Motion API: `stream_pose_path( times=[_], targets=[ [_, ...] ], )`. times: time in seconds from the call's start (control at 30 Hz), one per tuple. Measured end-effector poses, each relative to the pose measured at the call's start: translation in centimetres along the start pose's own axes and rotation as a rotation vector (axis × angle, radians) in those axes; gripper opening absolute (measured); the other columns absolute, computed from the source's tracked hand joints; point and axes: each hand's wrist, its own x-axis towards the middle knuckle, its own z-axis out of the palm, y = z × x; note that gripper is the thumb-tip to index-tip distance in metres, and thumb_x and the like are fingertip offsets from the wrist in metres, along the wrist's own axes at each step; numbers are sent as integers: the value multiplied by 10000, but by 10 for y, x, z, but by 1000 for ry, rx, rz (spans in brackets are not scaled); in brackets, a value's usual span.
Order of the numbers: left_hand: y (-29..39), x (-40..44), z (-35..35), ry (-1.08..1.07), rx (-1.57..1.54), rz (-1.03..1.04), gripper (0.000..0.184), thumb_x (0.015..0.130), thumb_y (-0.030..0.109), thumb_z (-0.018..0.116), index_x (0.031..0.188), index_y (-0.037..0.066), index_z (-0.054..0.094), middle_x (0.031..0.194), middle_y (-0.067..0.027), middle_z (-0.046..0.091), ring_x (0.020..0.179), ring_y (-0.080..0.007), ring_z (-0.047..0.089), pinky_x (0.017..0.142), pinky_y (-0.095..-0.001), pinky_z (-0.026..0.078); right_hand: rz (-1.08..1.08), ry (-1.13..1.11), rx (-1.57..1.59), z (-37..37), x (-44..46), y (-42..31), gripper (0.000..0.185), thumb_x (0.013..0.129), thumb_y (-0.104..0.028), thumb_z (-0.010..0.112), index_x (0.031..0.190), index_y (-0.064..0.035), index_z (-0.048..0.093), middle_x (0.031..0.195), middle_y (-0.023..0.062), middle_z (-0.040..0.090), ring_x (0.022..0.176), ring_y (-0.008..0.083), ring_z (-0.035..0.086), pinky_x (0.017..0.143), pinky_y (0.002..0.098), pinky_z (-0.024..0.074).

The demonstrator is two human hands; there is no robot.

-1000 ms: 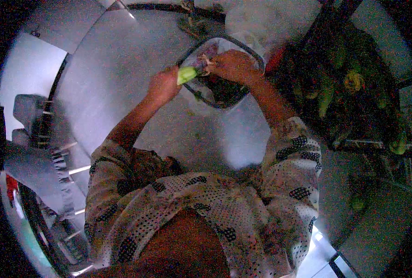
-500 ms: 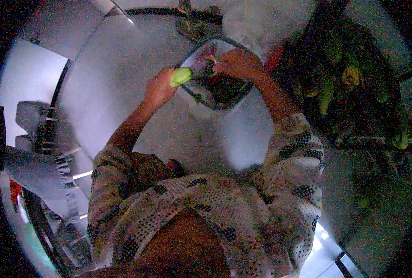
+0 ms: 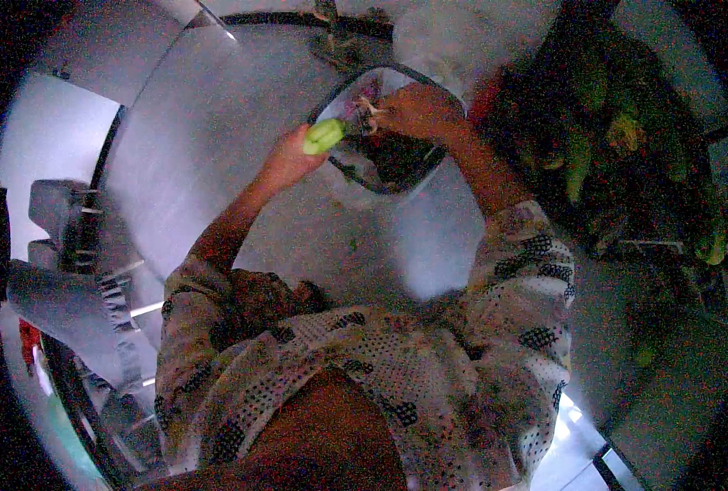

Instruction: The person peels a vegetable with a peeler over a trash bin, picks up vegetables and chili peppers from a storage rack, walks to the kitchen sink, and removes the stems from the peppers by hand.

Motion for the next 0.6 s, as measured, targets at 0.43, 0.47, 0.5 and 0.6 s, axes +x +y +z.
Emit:
stream_pose_path(
  times=[0.43, 0.47, 0.5, 0.6],
  targets=[
    [-16, 3, -6, -286, -664, -138, 297, 748, 201, 719, 956, 56, 565, 707, -5, 581, 566, -108, 555, 486, -271, 450, 2, -29, -191, 11, -5, 14, 364, 805, -476, 590, 869, -128, 673, 694, 117, 627, 666, 306, 613, 604, 410, 464],
    [-16, 0, -5, -305, -754, -166, 285, 747, 201, 718, 944, 58, 569, 692, -4, 575, 546, -106, 546, 466, -269, 439, 20, -36, -110, 9, -6, 13, 371, 809, -475, 585, 890, -123, 669, 711, 120, 631, 677, 303, 616, 611, 403, 466],
    [-14, -3, -4, -326, -845, -196, 273, 747, 201, 718, 932, 61, 574, 677, -4, 569, 527, -103, 537, 445, -267, 429, 42, -45, -27, 2, -7, 10, 379, 812, -474, 581, 911, -119, 665, 728, 123, 635, 689, 301, 618, 618, 396, 468],
    [-5, -2, -4, -276, -924, -282, 224, 734, 153, 703, 850, 43, 546, 627, -8, 532, 486, -111, 508, 436, -274, 411, 120, -78, 108, -11, -2, 12, 468, 811, -545, 521, 892, -108, 668, 792, 137, 651, 751, 320, 631, 683, 427, 490]
  ],
)
